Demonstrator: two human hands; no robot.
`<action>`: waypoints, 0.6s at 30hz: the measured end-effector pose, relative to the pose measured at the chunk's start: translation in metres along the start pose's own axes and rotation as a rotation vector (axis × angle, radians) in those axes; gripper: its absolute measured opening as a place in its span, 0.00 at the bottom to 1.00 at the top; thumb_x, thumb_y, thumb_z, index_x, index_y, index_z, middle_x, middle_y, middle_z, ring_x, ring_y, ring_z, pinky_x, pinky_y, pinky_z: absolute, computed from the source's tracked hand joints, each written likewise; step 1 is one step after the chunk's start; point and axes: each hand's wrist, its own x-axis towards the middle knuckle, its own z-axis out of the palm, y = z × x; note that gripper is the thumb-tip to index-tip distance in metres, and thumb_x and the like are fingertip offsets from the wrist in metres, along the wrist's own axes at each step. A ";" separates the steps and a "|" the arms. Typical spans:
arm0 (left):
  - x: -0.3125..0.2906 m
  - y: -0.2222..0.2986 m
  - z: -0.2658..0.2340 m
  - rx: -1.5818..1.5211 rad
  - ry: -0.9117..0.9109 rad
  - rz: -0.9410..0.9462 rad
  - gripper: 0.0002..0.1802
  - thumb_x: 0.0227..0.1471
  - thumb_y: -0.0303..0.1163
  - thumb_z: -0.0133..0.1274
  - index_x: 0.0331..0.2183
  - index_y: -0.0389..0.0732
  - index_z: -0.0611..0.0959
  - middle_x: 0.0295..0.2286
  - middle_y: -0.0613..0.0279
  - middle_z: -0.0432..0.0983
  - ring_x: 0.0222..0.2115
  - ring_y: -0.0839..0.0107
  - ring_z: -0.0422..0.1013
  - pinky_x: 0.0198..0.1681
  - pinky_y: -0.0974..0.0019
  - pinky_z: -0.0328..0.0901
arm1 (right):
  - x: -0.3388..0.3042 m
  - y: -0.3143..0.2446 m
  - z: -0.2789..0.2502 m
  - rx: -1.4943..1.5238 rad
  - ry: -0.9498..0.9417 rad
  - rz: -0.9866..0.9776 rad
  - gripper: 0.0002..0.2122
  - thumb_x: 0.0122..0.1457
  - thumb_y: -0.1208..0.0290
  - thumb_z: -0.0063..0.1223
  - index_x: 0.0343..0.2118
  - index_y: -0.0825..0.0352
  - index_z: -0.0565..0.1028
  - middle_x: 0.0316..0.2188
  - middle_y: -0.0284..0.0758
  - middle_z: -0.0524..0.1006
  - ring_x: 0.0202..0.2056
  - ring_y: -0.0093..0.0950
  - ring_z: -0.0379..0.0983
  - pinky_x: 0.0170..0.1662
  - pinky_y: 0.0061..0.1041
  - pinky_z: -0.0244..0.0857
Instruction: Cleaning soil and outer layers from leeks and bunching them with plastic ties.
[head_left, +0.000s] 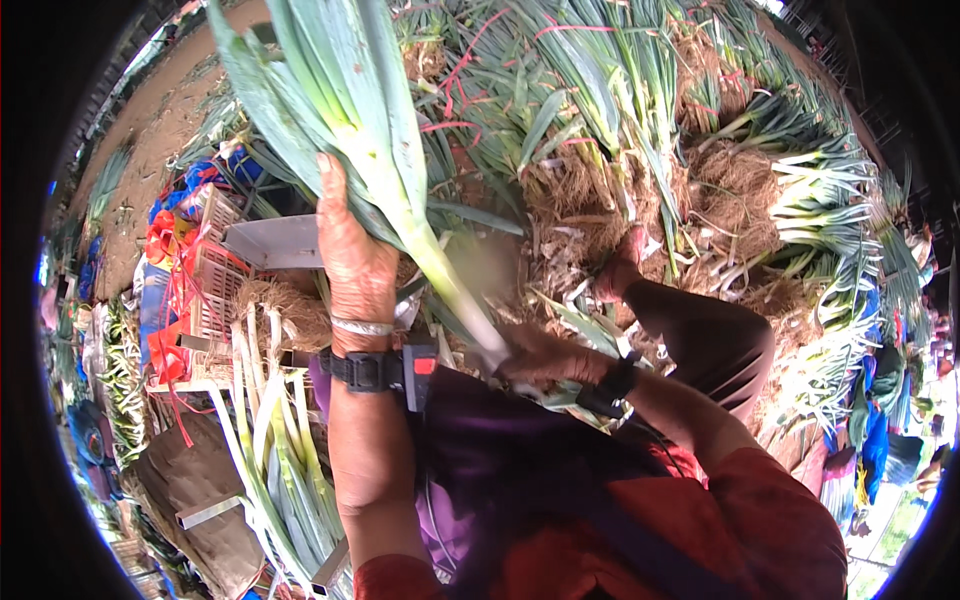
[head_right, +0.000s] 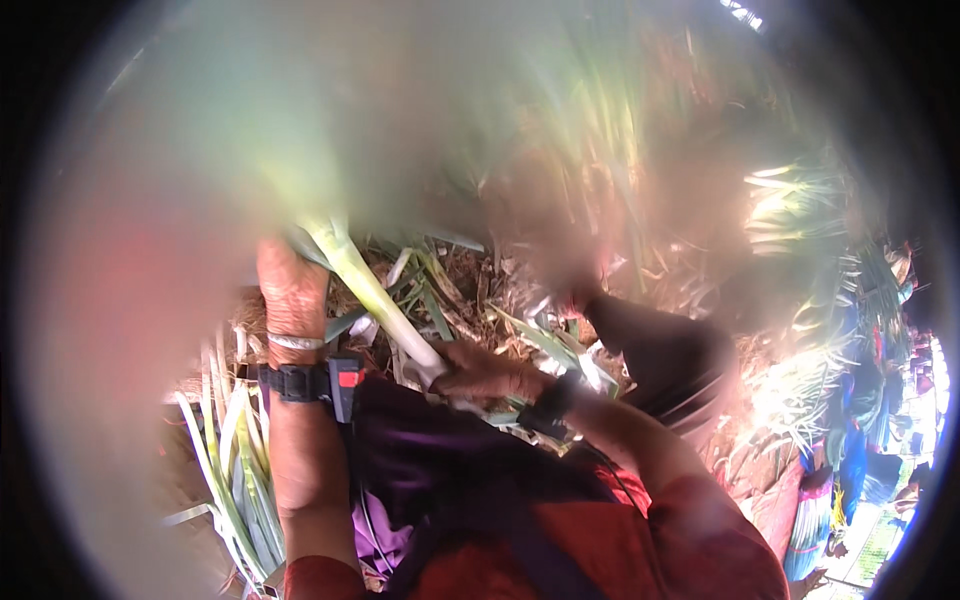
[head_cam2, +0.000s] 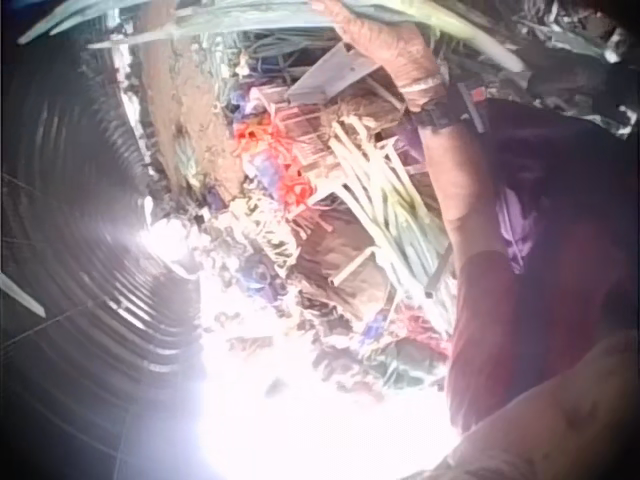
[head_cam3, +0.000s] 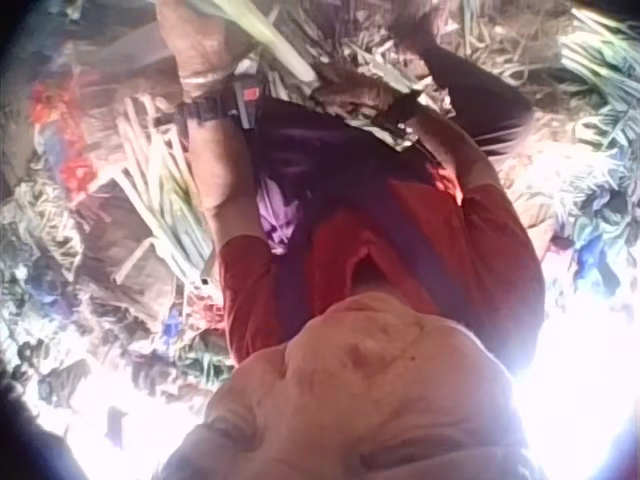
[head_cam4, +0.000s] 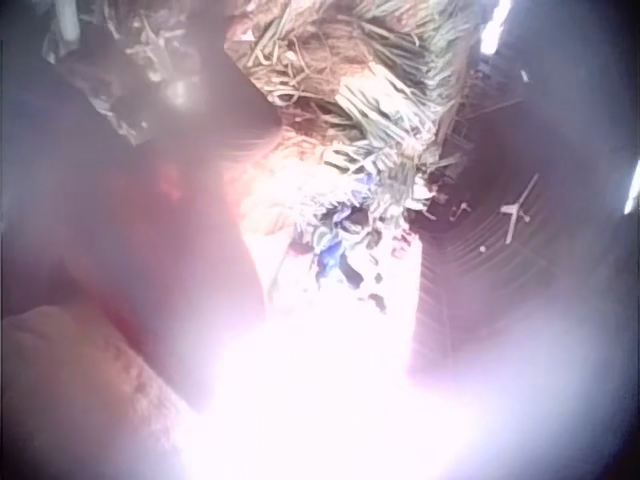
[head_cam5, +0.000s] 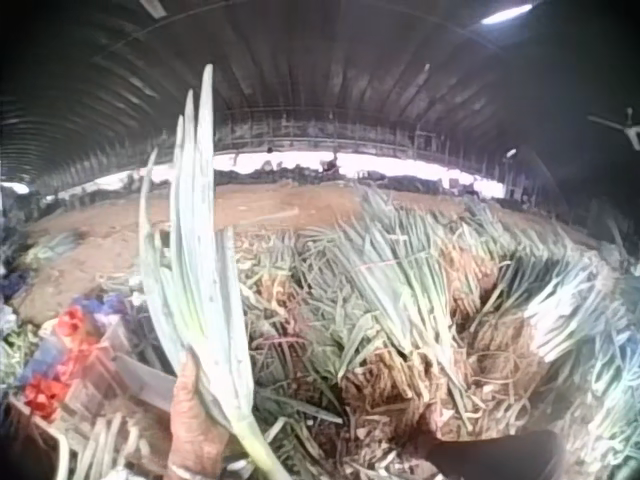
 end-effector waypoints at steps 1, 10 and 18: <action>-0.002 -0.004 0.012 -0.022 0.030 -0.012 0.28 0.55 0.46 0.49 0.51 0.39 0.68 0.45 0.60 0.71 0.44 0.65 0.69 0.49 0.58 0.65 | 0.013 0.036 0.004 -0.127 0.146 -0.330 0.27 0.54 0.57 0.55 0.50 0.70 0.64 0.31 0.34 0.74 0.29 0.22 0.72 0.31 0.21 0.67; -0.023 -0.030 0.013 -0.012 -0.177 -0.185 0.22 0.48 0.28 0.48 0.47 0.36 0.68 0.45 0.49 0.68 0.46 0.51 0.67 0.53 0.42 0.60 | 0.015 0.017 0.007 -0.382 0.614 -0.341 0.25 0.43 0.80 0.53 0.48 0.74 0.64 0.31 0.49 0.74 0.32 0.37 0.75 0.37 0.32 0.68; -0.017 -0.024 0.005 0.102 -0.168 -0.352 0.20 0.40 0.20 0.44 0.40 0.25 0.73 0.41 0.40 0.71 0.45 0.41 0.68 0.54 0.43 0.60 | 0.013 0.040 -0.005 -0.430 0.579 -0.511 0.29 0.42 0.82 0.53 0.52 0.72 0.62 0.34 0.44 0.75 0.35 0.35 0.74 0.40 0.31 0.67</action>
